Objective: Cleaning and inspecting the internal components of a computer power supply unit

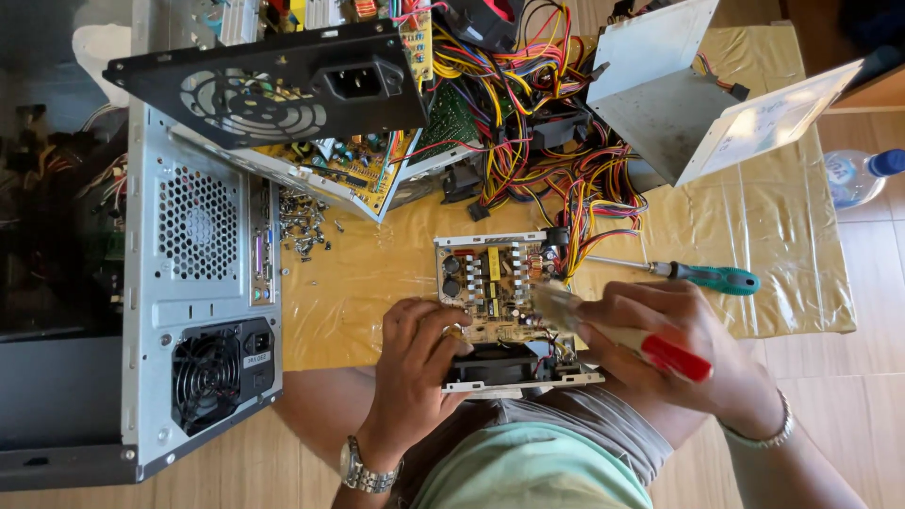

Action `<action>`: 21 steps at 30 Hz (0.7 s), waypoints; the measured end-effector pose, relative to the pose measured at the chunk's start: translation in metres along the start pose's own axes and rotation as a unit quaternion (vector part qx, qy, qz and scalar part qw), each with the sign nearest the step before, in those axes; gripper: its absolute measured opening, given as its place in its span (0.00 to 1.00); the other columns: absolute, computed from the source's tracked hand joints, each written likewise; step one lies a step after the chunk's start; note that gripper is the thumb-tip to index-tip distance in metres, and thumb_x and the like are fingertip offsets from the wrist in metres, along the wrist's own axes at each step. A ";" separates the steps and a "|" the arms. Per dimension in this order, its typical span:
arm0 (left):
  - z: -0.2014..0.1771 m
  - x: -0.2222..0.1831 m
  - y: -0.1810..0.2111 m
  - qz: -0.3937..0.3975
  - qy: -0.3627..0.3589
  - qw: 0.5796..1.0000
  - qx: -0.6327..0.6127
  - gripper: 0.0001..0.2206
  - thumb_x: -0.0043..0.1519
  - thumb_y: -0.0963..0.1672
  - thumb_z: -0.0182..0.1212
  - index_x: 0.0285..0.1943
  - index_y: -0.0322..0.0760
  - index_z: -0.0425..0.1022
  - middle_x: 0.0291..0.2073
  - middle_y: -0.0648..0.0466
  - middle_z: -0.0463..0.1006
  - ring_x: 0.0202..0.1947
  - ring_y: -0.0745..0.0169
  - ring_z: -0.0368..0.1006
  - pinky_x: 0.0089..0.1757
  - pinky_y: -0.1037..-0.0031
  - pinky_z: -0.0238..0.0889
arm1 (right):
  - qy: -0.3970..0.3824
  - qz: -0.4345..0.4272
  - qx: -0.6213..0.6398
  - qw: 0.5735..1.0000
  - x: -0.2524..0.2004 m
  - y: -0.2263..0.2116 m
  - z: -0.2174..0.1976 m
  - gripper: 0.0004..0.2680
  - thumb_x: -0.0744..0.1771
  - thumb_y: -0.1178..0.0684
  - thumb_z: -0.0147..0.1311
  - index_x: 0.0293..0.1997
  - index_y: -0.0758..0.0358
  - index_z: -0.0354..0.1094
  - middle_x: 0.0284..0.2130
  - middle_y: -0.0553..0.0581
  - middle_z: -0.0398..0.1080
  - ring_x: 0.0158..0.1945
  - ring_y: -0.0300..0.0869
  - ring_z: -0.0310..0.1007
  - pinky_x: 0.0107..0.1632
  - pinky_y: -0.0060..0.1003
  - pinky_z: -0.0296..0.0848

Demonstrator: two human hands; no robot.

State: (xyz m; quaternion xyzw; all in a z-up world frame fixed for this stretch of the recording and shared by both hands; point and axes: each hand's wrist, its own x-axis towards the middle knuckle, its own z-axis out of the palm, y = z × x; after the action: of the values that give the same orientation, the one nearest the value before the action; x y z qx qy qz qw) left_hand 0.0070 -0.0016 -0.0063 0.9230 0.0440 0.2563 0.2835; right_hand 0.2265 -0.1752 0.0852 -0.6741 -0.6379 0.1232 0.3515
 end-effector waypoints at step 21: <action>-0.002 0.008 0.004 -0.003 0.023 1.000 -0.009 0.18 0.68 0.54 0.48 0.39 0.37 0.67 0.48 0.50 0.75 0.48 0.47 0.68 0.53 0.52 0.56 | 0.167 0.291 0.049 0.941 -0.029 0.021 0.013 0.05 0.69 0.55 0.54 0.44 0.64 0.72 0.24 0.52 0.75 0.27 0.35 0.74 0.34 0.27 0.71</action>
State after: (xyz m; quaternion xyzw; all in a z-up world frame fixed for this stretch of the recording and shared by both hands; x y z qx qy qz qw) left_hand 0.0129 -0.0021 0.0010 0.9143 0.0514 0.2766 0.2913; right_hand 0.2301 -0.1967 0.0544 -0.8229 -0.3394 0.1375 0.4344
